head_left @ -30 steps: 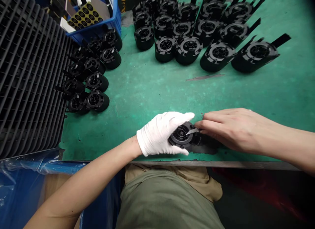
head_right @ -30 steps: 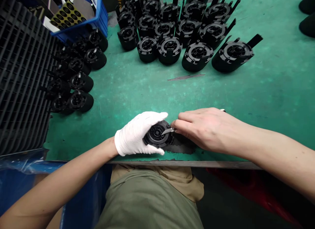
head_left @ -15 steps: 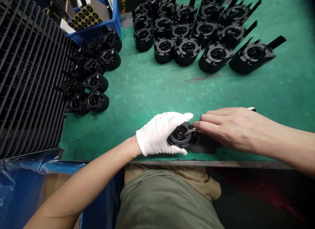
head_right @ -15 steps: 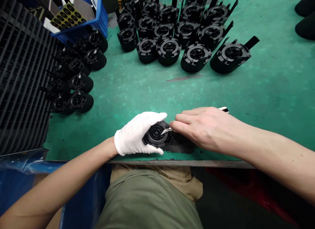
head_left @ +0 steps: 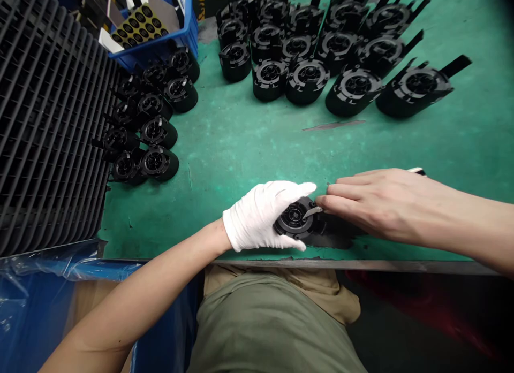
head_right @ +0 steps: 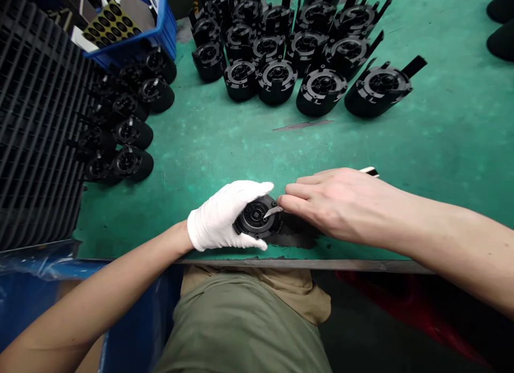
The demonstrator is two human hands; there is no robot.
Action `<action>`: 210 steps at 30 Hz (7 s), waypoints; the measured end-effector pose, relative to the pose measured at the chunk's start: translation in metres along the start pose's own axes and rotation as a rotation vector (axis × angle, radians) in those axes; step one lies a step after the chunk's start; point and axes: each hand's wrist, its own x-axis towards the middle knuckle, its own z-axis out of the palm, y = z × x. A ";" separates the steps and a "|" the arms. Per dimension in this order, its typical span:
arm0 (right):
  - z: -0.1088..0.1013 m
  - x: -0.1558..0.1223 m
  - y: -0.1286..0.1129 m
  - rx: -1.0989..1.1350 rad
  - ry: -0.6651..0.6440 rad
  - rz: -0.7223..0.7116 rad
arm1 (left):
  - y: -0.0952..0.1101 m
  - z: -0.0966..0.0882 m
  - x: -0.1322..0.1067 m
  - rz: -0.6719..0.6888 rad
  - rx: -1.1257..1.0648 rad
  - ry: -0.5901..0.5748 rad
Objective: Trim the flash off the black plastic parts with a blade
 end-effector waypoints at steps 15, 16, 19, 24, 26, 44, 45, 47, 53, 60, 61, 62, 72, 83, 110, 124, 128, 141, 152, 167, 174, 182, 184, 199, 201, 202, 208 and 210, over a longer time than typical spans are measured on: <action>-0.003 -0.006 -0.025 -0.128 0.170 -0.037 | -0.002 0.003 0.000 0.010 0.039 0.016; -0.001 -0.006 -0.028 -0.129 0.191 -0.028 | -0.002 0.003 -0.001 0.021 0.039 0.025; 0.004 -0.007 -0.036 -0.137 0.233 0.008 | -0.002 0.004 -0.001 0.041 0.042 0.037; 0.010 -0.011 -0.044 -0.180 0.227 0.061 | -0.004 0.005 -0.001 0.034 0.050 0.042; 0.011 -0.012 -0.046 -0.179 0.229 0.073 | -0.004 0.005 -0.001 0.048 0.046 0.060; 0.008 -0.015 -0.048 -0.230 0.266 0.076 | -0.005 0.004 0.001 0.001 0.019 0.044; 0.010 -0.015 -0.049 -0.236 0.271 0.087 | -0.004 0.004 0.001 0.000 0.018 0.046; 0.013 -0.016 -0.052 -0.248 0.271 0.104 | -0.004 0.004 0.001 0.016 0.017 0.055; 0.019 -0.015 -0.055 -0.282 0.266 0.113 | -0.005 0.005 0.001 0.045 0.026 0.078; 0.004 -0.011 -0.060 -0.322 0.199 0.091 | -0.008 0.005 0.001 0.023 0.017 0.053; 0.001 -0.011 -0.060 -0.317 0.200 0.075 | -0.008 0.005 0.001 0.006 0.020 0.044; -0.001 -0.011 -0.059 -0.307 0.198 0.057 | -0.008 0.006 0.001 -0.002 0.022 0.040; -0.006 -0.002 -0.028 -0.217 0.180 -0.079 | -0.006 0.006 0.000 -0.041 0.030 0.040; -0.014 0.005 -0.010 -0.149 0.071 -0.136 | -0.006 0.004 -0.001 0.009 0.046 0.060; 0.000 0.001 -0.014 -0.153 0.197 -0.136 | -0.007 0.003 0.001 -0.014 0.049 0.046; 0.006 -0.018 -0.018 -0.243 0.280 0.016 | 0.000 0.001 0.000 -0.088 0.063 0.053; 0.018 -0.021 -0.032 -0.225 0.329 0.072 | -0.001 0.006 0.000 -0.111 0.098 0.077; 0.022 -0.015 -0.014 -0.084 0.325 0.019 | -0.003 0.008 -0.002 -0.081 0.125 0.112; 0.011 -0.007 -0.017 -0.108 0.233 -0.016 | -0.002 0.008 -0.001 -0.089 0.146 0.106; 0.001 0.002 0.012 -0.031 0.167 -0.207 | -0.008 0.010 -0.004 0.054 0.151 0.155; 0.007 -0.008 0.003 -0.102 0.283 -0.072 | -0.007 0.010 -0.004 0.035 0.129 0.158; 0.008 0.004 -0.001 -0.075 0.246 -0.122 | -0.011 0.011 -0.004 -0.005 0.125 0.121; 0.007 0.006 0.000 -0.061 0.227 -0.136 | -0.011 0.011 -0.004 -0.030 0.137 0.107; -0.014 0.017 0.010 -0.088 0.118 -0.246 | -0.010 0.007 -0.002 -0.078 0.111 0.072; -0.016 0.018 0.010 -0.080 0.106 -0.254 | -0.011 0.007 -0.001 -0.069 0.094 0.075; -0.018 0.019 0.010 -0.071 0.100 -0.253 | -0.012 0.007 -0.001 -0.069 0.088 0.076; -0.024 0.012 0.016 -0.068 0.066 -0.231 | -0.009 0.008 -0.001 -0.083 0.071 0.087; -0.022 0.005 0.017 -0.091 0.088 -0.222 | -0.006 0.007 0.000 -0.078 0.061 0.094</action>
